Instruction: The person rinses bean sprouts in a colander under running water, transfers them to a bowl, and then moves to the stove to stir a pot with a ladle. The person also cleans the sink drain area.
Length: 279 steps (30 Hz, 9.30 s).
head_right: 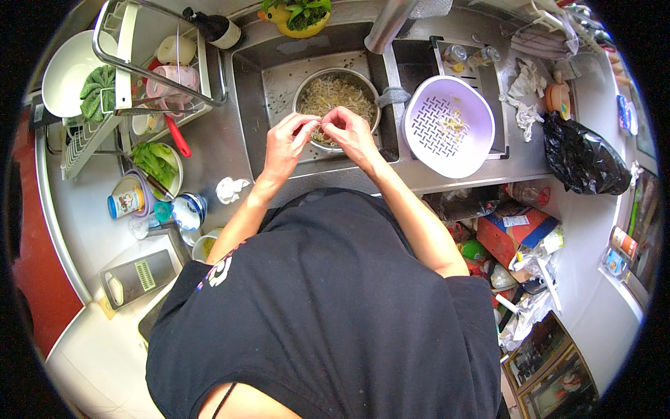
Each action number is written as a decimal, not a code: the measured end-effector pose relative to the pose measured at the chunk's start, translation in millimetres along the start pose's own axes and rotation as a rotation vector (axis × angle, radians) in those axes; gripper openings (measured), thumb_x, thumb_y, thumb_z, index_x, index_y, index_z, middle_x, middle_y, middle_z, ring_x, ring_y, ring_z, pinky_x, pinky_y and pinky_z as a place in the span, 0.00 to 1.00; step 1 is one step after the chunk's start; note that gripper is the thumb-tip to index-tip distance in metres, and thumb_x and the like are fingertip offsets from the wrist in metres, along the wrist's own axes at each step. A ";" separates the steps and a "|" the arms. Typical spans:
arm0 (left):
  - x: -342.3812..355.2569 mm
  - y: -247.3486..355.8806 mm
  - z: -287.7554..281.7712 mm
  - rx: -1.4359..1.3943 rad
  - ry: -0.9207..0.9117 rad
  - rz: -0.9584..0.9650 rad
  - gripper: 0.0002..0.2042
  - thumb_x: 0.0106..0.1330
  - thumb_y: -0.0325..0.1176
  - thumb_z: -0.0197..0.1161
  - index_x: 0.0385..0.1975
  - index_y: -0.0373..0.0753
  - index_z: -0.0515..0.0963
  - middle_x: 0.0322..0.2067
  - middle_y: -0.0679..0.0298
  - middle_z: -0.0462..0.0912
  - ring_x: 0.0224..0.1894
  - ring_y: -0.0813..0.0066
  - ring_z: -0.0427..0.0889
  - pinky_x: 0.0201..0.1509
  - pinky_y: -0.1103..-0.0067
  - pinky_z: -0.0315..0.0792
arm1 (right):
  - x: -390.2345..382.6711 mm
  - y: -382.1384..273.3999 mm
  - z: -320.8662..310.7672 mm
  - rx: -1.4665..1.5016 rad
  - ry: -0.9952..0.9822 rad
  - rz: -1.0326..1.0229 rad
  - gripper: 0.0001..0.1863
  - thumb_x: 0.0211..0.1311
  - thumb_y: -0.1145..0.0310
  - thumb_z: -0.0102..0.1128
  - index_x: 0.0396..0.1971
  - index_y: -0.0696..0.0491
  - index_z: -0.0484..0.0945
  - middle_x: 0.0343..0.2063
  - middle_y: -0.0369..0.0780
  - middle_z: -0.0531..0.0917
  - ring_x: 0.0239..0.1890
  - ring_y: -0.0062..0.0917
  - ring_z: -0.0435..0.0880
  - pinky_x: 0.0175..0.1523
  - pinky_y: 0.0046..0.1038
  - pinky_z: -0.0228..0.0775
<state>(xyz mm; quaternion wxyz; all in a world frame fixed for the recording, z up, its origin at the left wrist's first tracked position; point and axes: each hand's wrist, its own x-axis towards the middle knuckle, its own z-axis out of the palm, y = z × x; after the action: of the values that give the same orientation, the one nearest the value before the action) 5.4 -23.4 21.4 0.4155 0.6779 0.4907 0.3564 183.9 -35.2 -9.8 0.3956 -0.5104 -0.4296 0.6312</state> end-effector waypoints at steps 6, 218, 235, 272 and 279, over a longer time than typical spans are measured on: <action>5.3 3.3 3.3 0.000 0.052 0.143 0.04 0.66 0.25 0.63 0.36 0.33 0.82 0.33 0.58 0.82 0.31 0.68 0.82 0.35 0.76 0.74 | 3.1 3.0 -0.5 0.460 0.011 0.318 0.09 0.67 0.67 0.57 0.36 0.58 0.78 0.31 0.38 0.83 0.31 0.21 0.82 0.38 0.23 0.76; -7.1 -27.7 23.4 -0.904 -0.220 -0.559 0.07 0.73 0.31 0.57 0.41 0.35 0.80 0.33 0.69 0.81 0.33 0.85 0.74 0.41 0.86 0.70 | -3.5 -1.1 -0.5 0.458 0.131 0.070 0.09 0.66 0.71 0.64 0.42 0.56 0.77 0.36 0.35 0.82 0.37 0.16 0.81 0.48 0.20 0.74; 86.8 -124.7 -52.6 0.947 -0.089 0.271 0.11 0.61 0.30 0.64 0.43 0.35 0.81 0.47 0.55 0.79 0.52 0.60 0.78 0.58 0.60 0.70 | 12.1 -4.0 -12.1 0.935 0.260 0.204 0.07 0.67 0.75 0.61 0.43 0.56 0.78 0.37 0.36 0.82 0.38 0.21 0.80 0.48 0.25 0.75; 59.1 -170.2 128.7 0.533 -0.576 0.026 0.28 0.60 0.36 0.66 0.63 0.47 0.70 0.68 0.54 0.63 0.68 0.42 0.62 0.70 0.45 0.57 | -40.6 -22.1 -25.2 -1.033 0.015 -0.302 0.14 0.50 0.81 0.63 0.39 0.55 0.79 0.40 0.42 0.78 0.45 0.38 0.77 0.50 0.37 0.71; 13.3 -169.3 76.2 0.671 -0.570 0.325 0.20 0.59 0.27 0.58 0.53 0.42 0.78 0.63 0.54 0.71 0.66 0.44 0.65 0.66 0.46 0.58 | -37.4 -6.3 -33.5 -1.043 -0.002 -0.278 0.12 0.52 0.79 0.62 0.38 0.55 0.79 0.37 0.41 0.78 0.43 0.37 0.78 0.48 0.37 0.71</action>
<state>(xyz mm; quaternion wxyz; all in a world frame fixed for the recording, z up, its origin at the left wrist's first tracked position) 14.4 2.5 -162.7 0.2302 0.9137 0.3327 0.0381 223.4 -63.7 3.9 0.1692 -0.5766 -0.7500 0.2764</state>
